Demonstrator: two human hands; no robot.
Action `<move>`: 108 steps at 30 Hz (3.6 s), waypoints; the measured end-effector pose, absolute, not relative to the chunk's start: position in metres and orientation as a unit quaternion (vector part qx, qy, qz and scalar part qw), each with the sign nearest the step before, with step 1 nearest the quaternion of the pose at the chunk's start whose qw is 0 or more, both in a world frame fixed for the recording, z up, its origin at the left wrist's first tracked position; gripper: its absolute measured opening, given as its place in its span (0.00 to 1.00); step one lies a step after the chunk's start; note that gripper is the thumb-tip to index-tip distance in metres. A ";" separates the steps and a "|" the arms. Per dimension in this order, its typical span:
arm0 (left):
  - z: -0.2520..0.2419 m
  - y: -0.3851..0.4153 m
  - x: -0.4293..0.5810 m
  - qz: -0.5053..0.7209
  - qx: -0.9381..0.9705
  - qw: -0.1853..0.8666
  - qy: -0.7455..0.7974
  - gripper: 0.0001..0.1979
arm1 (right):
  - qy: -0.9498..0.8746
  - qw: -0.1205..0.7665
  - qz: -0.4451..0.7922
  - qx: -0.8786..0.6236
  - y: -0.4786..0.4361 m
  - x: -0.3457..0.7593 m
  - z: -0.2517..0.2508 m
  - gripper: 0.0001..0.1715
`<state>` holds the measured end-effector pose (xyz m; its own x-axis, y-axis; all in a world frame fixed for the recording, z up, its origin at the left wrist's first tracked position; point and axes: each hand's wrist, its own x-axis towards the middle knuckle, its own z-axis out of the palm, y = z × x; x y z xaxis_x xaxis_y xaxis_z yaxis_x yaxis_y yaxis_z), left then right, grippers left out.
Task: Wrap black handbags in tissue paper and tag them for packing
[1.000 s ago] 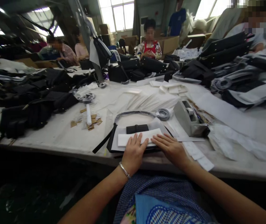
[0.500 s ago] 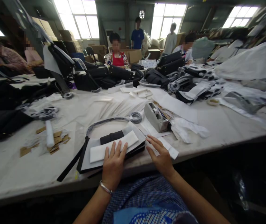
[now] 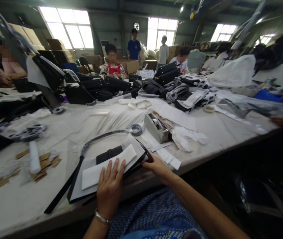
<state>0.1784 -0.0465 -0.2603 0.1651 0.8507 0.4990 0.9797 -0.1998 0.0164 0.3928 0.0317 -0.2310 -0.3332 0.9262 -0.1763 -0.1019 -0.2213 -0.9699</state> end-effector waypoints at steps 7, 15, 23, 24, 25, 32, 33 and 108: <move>-0.259 -0.046 0.178 -0.229 -0.737 0.148 -0.619 0.37 | -0.266 0.476 0.731 -0.411 0.018 0.354 -0.220 0.25; -0.258 -0.047 0.159 -0.255 -0.713 0.182 -0.627 0.38 | -0.403 0.432 0.739 -0.323 0.022 0.366 -0.198 0.35; -0.270 -0.046 0.150 -0.243 -0.723 0.224 -0.607 0.35 | -0.805 0.242 0.271 -0.470 0.143 0.406 -0.206 0.19; -0.273 -0.045 0.149 -0.242 -0.725 0.233 -0.601 0.34 | -0.816 0.229 0.238 -0.475 0.156 0.399 -0.207 0.20; -0.277 -0.043 0.148 -0.245 -0.727 0.245 -0.593 0.33 | -0.825 0.209 0.222 -0.475 0.168 0.391 -0.207 0.21; -0.292 -0.031 0.144 -0.246 -0.737 0.351 -0.523 0.29 | -0.865 0.032 0.111 -0.488 0.211 0.348 -0.204 0.13; -0.292 -0.030 0.145 -0.246 -0.734 0.352 -0.526 0.29 | -0.868 0.019 0.101 -0.485 0.215 0.348 -0.201 0.11; -0.275 -0.044 0.161 -0.271 -0.746 0.190 -0.577 0.32 | -0.814 0.174 0.169 -0.528 0.116 0.486 -0.214 0.12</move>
